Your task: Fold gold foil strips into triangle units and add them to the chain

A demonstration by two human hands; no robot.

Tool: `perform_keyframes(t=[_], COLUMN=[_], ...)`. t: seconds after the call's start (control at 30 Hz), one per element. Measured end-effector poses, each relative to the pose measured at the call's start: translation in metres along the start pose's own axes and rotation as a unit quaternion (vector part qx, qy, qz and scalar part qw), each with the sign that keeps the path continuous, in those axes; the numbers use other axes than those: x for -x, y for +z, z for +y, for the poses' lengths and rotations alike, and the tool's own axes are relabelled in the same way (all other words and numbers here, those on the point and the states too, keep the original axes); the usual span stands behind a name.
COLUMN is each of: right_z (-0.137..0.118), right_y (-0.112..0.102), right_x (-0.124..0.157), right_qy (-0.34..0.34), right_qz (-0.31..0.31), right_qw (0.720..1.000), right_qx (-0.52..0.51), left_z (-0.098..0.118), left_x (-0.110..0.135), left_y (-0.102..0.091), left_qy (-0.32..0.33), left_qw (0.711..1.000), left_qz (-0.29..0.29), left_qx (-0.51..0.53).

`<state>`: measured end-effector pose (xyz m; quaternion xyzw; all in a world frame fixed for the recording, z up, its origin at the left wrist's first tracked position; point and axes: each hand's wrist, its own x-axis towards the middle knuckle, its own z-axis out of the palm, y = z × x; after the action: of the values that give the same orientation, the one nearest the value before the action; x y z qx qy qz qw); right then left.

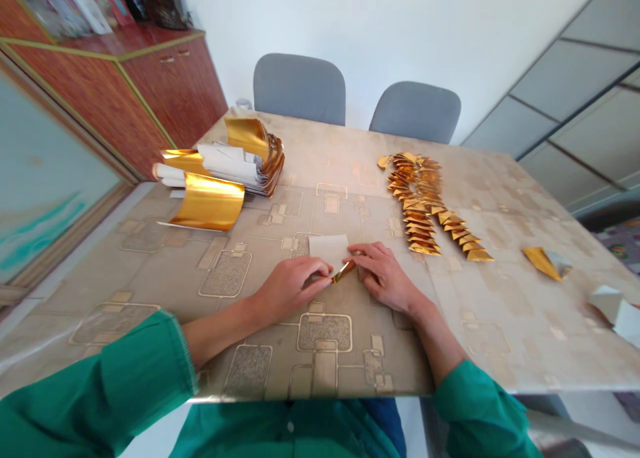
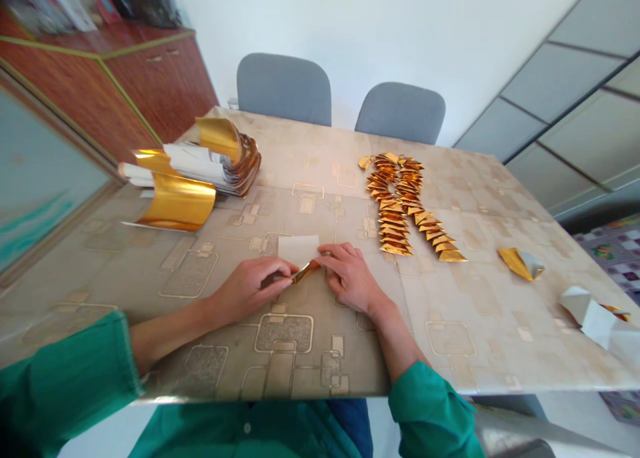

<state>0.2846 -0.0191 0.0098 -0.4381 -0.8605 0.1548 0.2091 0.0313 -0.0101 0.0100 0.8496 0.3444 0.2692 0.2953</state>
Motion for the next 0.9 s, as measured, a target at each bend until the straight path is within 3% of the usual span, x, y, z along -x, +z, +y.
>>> perform_keyframes(t=[0.17,0.27,0.5,0.63,0.8,0.9], right_z=[-0.004,-0.005,-0.008,-0.011,-0.018,-0.020], right_y=[-0.003,-0.003,0.010,0.021,0.024,0.025], right_x=[-0.001,-0.002,-0.011,-0.014,-0.018,-0.019], right_qy=[0.015,0.035,0.095,0.138,0.175,0.180], right_qz=[0.002,0.010,0.068,0.098,0.090,0.088], right_qw=[0.999,0.998,0.992,0.986,0.978,0.975], right_qx=[-0.032,-0.057,-0.043,-0.001,0.066,0.096], left_z=[0.001,-0.003,-0.009,-0.011,-0.007,0.001], left_x=[0.003,0.005,0.002,0.000,-0.001,0.001], left_y=[-0.001,-0.003,0.002,0.006,0.001,0.000], left_qy=[-0.015,-0.013,-0.051,-0.023,-0.022,0.027], left_qw=[0.998,0.998,0.995,0.994,0.986,0.971], left_qz=[-0.028,-0.015,0.043,0.043,0.075,0.093], left_qx=[0.054,0.055,-0.073,-0.095,-0.150,-0.218])
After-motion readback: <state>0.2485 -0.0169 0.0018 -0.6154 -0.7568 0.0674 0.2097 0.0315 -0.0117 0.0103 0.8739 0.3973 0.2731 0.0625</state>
